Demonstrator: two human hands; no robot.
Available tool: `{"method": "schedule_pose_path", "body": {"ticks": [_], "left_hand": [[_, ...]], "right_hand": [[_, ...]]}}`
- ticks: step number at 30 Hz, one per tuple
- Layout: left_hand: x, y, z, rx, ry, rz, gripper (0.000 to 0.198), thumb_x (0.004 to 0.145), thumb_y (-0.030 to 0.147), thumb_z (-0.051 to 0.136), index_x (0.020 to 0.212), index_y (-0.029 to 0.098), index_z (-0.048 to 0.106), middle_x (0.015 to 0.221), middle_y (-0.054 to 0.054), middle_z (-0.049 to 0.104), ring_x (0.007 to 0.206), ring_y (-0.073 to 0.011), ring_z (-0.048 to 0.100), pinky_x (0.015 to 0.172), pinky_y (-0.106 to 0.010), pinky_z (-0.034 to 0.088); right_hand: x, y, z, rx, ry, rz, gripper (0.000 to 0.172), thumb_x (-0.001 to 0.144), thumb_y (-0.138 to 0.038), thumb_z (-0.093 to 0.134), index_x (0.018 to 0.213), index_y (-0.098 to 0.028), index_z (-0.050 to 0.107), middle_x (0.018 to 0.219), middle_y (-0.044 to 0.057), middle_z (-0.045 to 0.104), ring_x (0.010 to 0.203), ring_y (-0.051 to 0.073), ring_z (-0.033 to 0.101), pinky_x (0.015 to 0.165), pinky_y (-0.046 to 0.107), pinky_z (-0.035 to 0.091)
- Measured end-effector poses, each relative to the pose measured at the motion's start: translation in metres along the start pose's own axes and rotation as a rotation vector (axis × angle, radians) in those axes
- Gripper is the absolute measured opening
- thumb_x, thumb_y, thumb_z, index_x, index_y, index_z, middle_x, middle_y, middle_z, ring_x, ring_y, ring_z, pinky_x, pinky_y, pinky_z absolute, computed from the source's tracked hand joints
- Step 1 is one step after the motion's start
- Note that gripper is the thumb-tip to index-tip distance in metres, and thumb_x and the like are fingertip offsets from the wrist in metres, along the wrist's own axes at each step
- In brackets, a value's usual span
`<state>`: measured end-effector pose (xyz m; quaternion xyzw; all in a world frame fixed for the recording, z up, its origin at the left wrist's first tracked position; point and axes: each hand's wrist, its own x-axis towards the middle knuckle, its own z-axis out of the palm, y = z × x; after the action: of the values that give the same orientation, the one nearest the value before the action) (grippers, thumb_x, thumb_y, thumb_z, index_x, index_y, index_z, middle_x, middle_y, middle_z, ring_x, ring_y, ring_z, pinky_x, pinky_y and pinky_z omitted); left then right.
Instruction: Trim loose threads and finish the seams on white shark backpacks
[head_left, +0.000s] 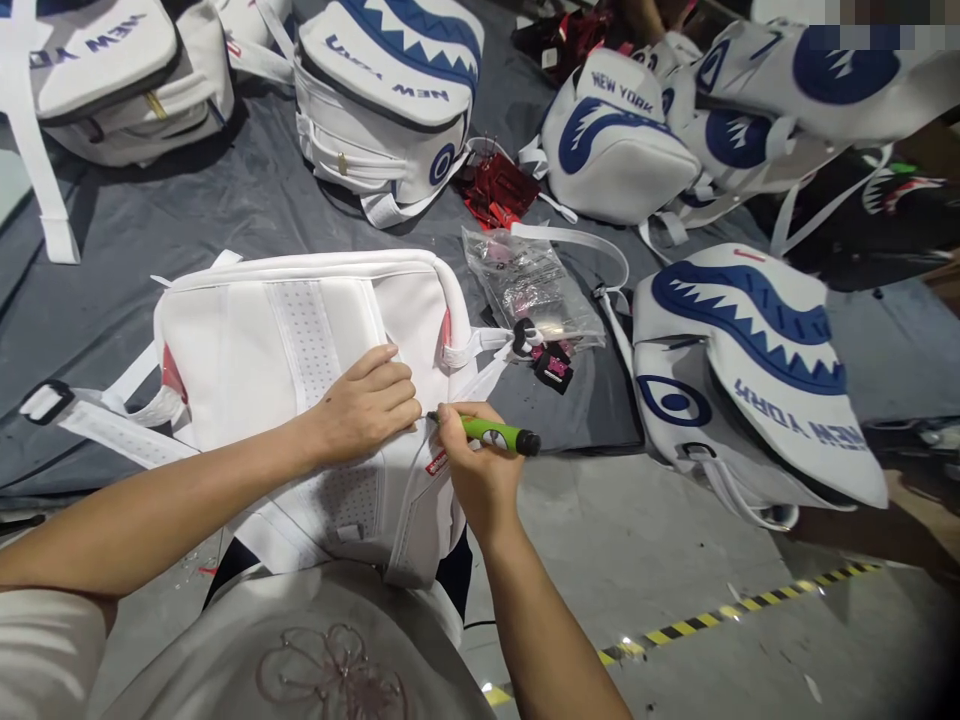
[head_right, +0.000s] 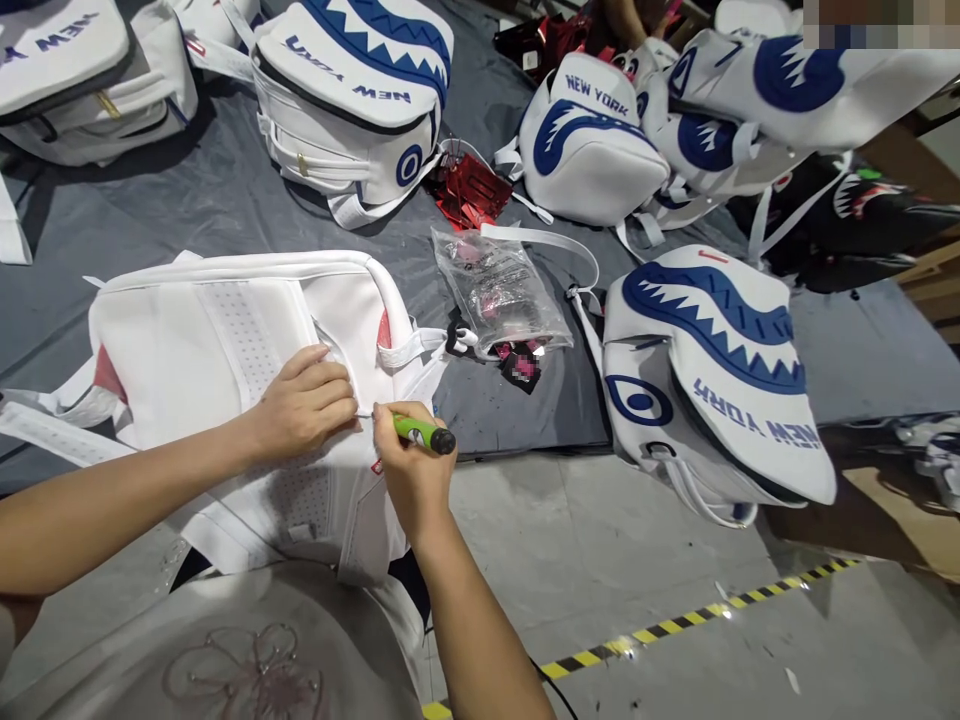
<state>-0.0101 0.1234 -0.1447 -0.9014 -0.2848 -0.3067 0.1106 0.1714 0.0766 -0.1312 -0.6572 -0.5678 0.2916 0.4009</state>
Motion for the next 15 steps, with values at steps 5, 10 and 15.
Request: {"method": "schedule_pose_path", "body": {"ticks": [5, 10, 15], "left_hand": [[0.0006, -0.0002, -0.0003, 0.019, -0.026, -0.002, 0.025, 0.099, 0.032, 0.051, 0.077, 0.021, 0.058, 0.074, 0.001, 0.061, 0.091, -0.0171, 0.059, 0.113, -0.040, 0.037], [0.0021, 0.0005, -0.0006, 0.031, -0.018, -0.007, 0.025, 0.099, 0.030, 0.052, 0.076, 0.021, 0.057, 0.073, 0.001, 0.061, 0.091, -0.0175, 0.058, 0.113, -0.041, 0.037], [0.0014, 0.0000, 0.0009, 0.039, -0.034, -0.013, 0.024, 0.098, 0.029, 0.051, 0.076, 0.022, 0.057, 0.074, 0.001, 0.062, 0.090, -0.0181, 0.057, 0.112, -0.042, 0.037]], "right_hand": [[0.0000, 0.0055, 0.0005, -0.013, 0.020, 0.006, 0.026, 0.089, -0.041, 0.060, 0.078, -0.019, 0.067, 0.066, -0.001, 0.065, 0.061, 0.016, 0.059, 0.064, 0.029, 0.044], [-0.0001, 0.0038, -0.0002, -0.002, 0.033, 0.011, 0.026, 0.089, -0.042, 0.060, 0.080, -0.019, 0.068, 0.067, -0.001, 0.066, 0.060, 0.014, 0.058, 0.062, 0.028, 0.044], [0.0010, 0.0044, -0.0024, 0.036, -0.034, 0.038, 0.028, 0.087, -0.045, 0.063, 0.083, -0.019, 0.070, 0.069, 0.000, 0.067, 0.063, 0.015, 0.060, 0.064, 0.027, 0.046]]}}
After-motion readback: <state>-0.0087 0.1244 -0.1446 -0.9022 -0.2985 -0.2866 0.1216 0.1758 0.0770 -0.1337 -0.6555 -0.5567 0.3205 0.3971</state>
